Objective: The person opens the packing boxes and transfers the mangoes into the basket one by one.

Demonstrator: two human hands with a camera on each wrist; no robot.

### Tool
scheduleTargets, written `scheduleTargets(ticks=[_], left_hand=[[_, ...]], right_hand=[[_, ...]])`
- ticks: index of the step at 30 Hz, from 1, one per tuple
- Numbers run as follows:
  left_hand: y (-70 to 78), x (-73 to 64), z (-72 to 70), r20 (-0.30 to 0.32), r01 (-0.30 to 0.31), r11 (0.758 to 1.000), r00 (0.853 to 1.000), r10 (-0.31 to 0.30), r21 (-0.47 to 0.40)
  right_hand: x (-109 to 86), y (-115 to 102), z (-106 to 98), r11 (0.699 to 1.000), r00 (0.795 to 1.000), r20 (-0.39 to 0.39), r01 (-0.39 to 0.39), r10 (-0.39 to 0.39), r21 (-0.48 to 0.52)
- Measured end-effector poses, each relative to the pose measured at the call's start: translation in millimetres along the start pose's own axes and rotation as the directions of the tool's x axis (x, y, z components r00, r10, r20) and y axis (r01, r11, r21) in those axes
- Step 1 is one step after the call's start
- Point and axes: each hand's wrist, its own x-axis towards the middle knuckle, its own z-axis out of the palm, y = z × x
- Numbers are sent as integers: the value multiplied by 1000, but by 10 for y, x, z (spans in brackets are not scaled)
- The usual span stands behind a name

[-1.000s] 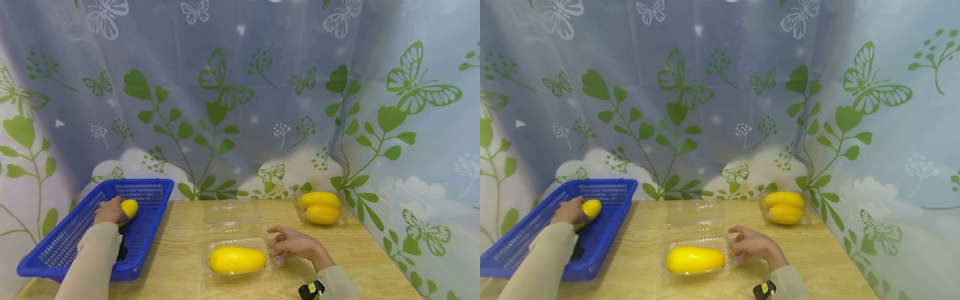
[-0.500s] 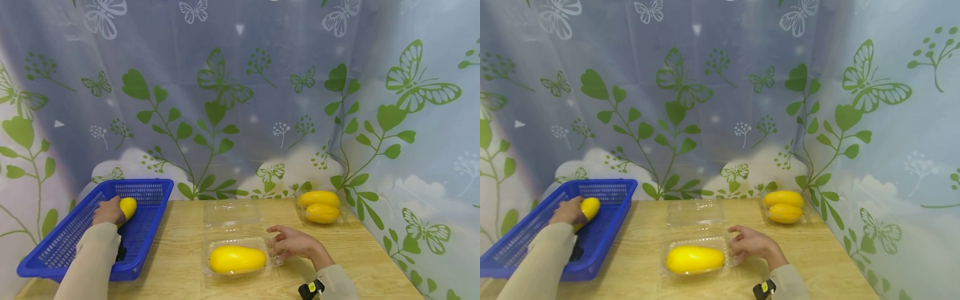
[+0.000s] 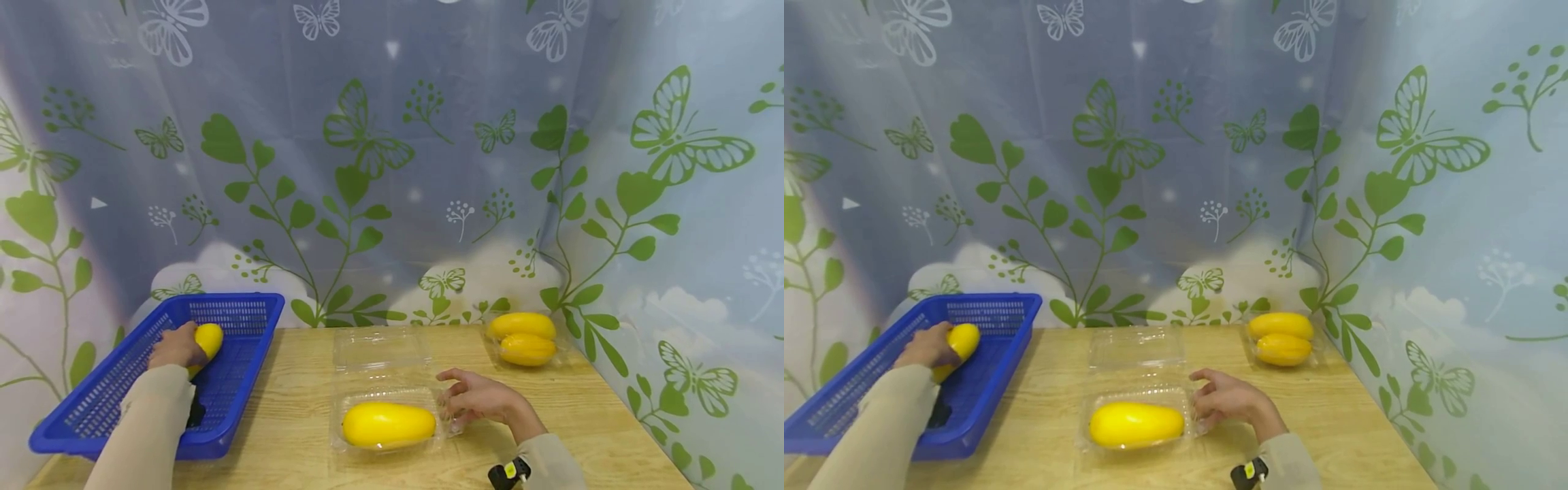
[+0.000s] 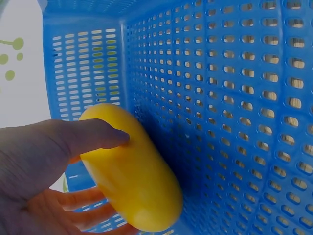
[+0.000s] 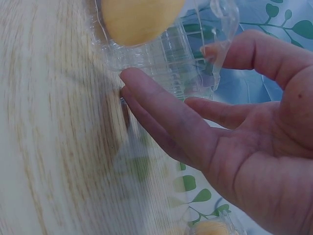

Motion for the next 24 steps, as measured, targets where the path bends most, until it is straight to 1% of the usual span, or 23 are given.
scheduleTargets(ticks=[4,7,16,19,24], left_hand=[[-25,9,-2,-8,12,1000,1000,-13,-13],[-53,24,-3,-3,6,1000,1000,-6,-19],[-94,78,-21,35,-20,1000,999,20,-7],[-94,67,-35,46,-34,999,998,35,-7],[-49,-6,-91,53,-44,999,998,45,-13]], right_hand=[[-1,0,-1,1000,1000,-2,0,0,-4],[-2,2,-3,1000,1000,-1,1,-1,-7],[0,1,-12,1000,1000,6,-4,4,1],[1,-2,-10,1000,1000,4,-4,4,-3],[3,-9,0,1000,1000,-2,-4,4,-6]])
